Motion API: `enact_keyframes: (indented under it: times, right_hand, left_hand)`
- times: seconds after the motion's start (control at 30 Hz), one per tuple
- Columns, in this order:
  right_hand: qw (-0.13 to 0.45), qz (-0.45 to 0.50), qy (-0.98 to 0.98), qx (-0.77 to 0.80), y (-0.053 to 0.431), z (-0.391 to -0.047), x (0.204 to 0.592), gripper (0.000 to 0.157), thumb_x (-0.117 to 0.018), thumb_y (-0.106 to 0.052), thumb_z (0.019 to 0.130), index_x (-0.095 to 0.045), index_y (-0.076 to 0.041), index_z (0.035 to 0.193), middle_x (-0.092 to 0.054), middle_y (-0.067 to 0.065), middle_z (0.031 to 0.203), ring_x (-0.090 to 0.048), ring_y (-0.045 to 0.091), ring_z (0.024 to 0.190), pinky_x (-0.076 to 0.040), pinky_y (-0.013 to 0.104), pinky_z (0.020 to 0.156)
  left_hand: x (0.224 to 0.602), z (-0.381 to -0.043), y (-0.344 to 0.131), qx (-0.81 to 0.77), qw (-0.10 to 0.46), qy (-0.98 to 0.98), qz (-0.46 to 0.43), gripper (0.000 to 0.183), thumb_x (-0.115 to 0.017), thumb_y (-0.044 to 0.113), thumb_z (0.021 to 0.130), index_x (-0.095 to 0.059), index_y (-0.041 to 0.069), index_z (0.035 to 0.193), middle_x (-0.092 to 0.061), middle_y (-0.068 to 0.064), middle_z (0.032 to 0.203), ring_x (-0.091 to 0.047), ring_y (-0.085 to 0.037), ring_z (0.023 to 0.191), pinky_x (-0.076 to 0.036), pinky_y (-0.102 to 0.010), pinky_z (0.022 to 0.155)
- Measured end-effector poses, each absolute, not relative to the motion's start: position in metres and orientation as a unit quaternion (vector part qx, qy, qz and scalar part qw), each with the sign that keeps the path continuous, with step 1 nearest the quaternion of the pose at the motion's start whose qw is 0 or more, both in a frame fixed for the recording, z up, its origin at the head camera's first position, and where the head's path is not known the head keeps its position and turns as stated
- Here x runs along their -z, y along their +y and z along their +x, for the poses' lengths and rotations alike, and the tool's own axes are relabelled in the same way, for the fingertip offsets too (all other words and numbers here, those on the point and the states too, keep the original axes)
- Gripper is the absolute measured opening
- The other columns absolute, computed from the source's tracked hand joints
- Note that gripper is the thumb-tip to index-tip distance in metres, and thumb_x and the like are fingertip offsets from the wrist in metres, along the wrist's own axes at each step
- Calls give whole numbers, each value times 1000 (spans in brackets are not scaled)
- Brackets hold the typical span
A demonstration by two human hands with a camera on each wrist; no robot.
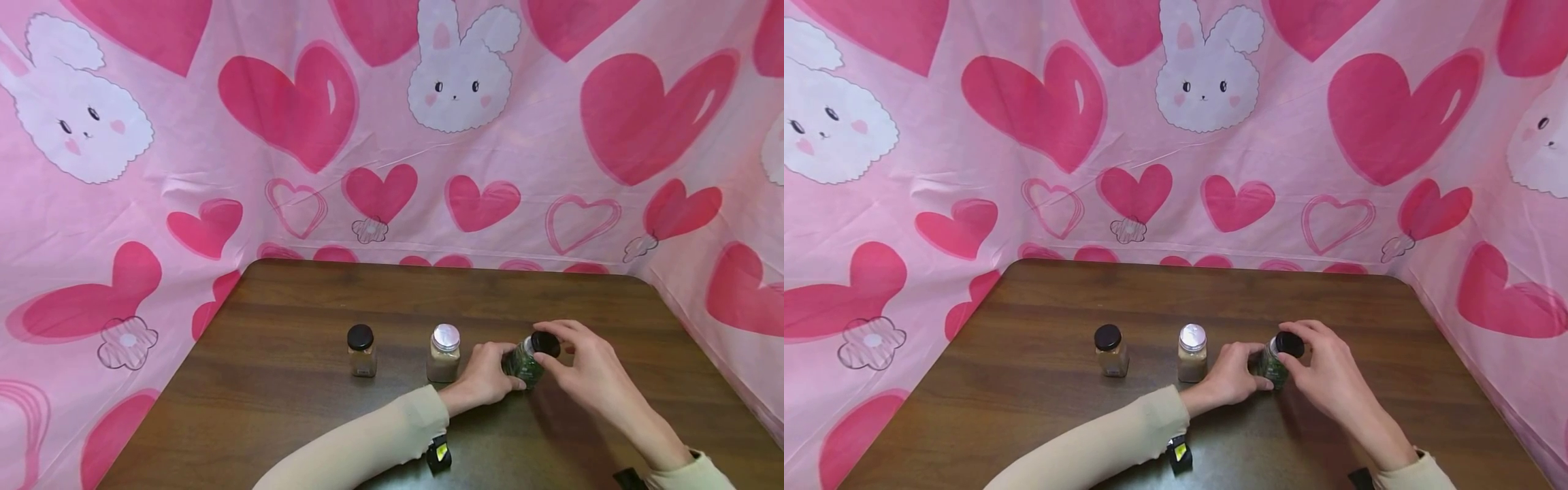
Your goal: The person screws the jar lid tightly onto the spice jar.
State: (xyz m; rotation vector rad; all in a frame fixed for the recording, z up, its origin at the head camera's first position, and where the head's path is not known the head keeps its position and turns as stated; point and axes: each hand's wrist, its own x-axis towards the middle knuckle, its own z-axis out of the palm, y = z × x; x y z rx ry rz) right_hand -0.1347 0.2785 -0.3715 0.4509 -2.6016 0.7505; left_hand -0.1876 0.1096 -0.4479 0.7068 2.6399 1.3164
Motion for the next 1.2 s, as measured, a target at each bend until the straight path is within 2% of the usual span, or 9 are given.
enact_keyframes:
  times: [0.37,0.8,1.2]
  right_hand:
    - [186,172,-932,-258,277,-138,374,45,-90,-2,79,-75,-1,122,-70,13,114,-68,31,94,-59,49,74]
    - [129,138,-941,-281,273,-137,372,46,-87,-4,84,-71,-2,128,-70,20,121,-67,38,101,-56,58,83]
    - [140,144,-938,-281,272,-139,378,46,-88,-1,82,-72,-3,125,-72,18,118,-65,38,101,-56,59,82]
  left_hand:
    - [448,-188,110,-432,55,868,238,42,-96,10,78,-78,14,116,-75,12,96,-62,3,86,-48,-13,77]
    - [451,-188,110,-433,49,869,235,41,-96,9,76,-79,15,113,-74,13,93,-61,4,83,-47,-12,74]
    - [452,-189,109,-434,52,868,235,45,-96,9,76,-79,14,118,-76,12,99,-62,4,86,-48,-12,75]
